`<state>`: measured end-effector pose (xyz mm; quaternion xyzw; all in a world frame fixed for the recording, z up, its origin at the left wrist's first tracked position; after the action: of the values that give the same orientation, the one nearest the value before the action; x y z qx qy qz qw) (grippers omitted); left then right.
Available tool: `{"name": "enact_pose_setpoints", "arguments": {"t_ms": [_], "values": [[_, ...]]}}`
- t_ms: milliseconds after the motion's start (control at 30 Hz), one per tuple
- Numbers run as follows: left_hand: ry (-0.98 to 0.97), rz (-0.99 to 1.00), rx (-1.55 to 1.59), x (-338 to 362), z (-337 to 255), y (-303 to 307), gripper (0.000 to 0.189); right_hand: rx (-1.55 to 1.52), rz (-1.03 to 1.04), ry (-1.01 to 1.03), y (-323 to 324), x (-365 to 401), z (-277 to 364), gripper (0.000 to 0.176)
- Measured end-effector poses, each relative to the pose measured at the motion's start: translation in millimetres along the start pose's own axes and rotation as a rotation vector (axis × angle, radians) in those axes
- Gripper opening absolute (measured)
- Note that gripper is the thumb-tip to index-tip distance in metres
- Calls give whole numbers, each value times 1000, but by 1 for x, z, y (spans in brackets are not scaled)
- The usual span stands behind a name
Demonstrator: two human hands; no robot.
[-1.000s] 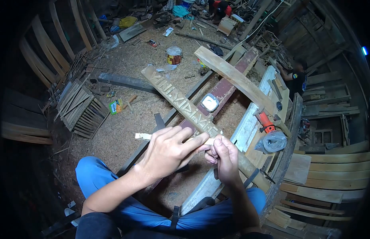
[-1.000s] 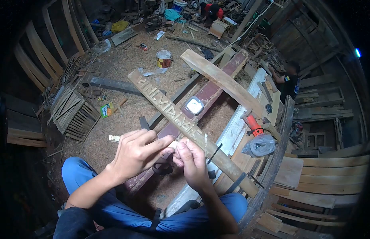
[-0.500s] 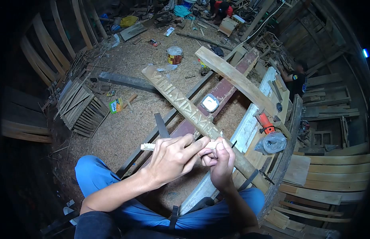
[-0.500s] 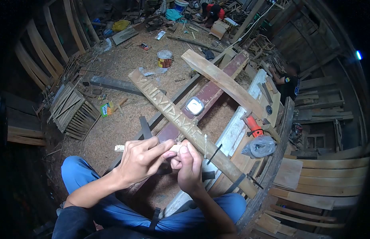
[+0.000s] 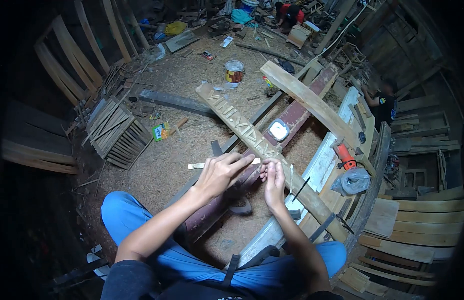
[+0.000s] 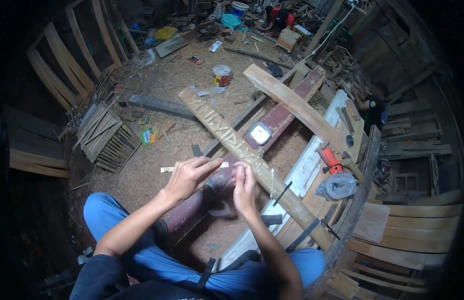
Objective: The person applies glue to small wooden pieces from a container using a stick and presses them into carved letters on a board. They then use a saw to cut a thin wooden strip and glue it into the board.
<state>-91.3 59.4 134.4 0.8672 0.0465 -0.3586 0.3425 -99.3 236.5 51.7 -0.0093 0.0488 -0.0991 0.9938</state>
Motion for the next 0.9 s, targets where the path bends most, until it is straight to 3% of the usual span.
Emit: {"name": "enact_pose_setpoints", "arguments": {"t_ms": [67,133,200,267,300,400,433,500,600,733,800,833,867,900], "values": [[41,-5,-34,15,17,-5,30,-25,-21,-26,-8,0,-16,27],[143,137,-182,38,39,-20,27,268,33,75,-20,9,-37,27],[224,144,-185,73,72,-40,25,372,116,-21,-32,28,-62,25],[510,1,-90,117,115,-53,23,614,273,88,-38,54,-106,30],[624,23,-85,133,128,-57,27,772,364,180,-42,69,-115,35],[728,106,-133,174,155,-71,29,996,475,380,-46,114,-129,52],[757,120,-116,185,161,-74,30,990,482,372,-45,120,-140,52],[805,127,-91,205,168,-76,32,1065,416,565,-46,131,-144,65],[882,141,-60,222,167,-74,33,1223,501,376,-47,140,-173,72],[891,200,25,228,162,-77,32,1092,484,375,-41,143,-184,72],[756,159,28,225,158,-79,29,1025,336,194,-26,132,-188,70],[737,136,29,225,155,-81,27,919,191,259,-15,126,-175,60],[738,138,33,225,153,-84,27,924,191,257,-7,124,-171,60],[724,190,-5,222,150,-87,26,868,142,156,4,120,-168,54]]}}
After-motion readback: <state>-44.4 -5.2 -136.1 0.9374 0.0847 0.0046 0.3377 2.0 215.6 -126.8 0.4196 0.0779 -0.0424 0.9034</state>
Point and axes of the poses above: each hand's wrist, its own x-axis away from the middle knuckle, its own y-axis out of the back of the hand, z = x × y, the point moved 7 cm from there along -x, towards the middle knuckle, and after that the axes turned 11 degrees about -z, right-handed, at the moved point
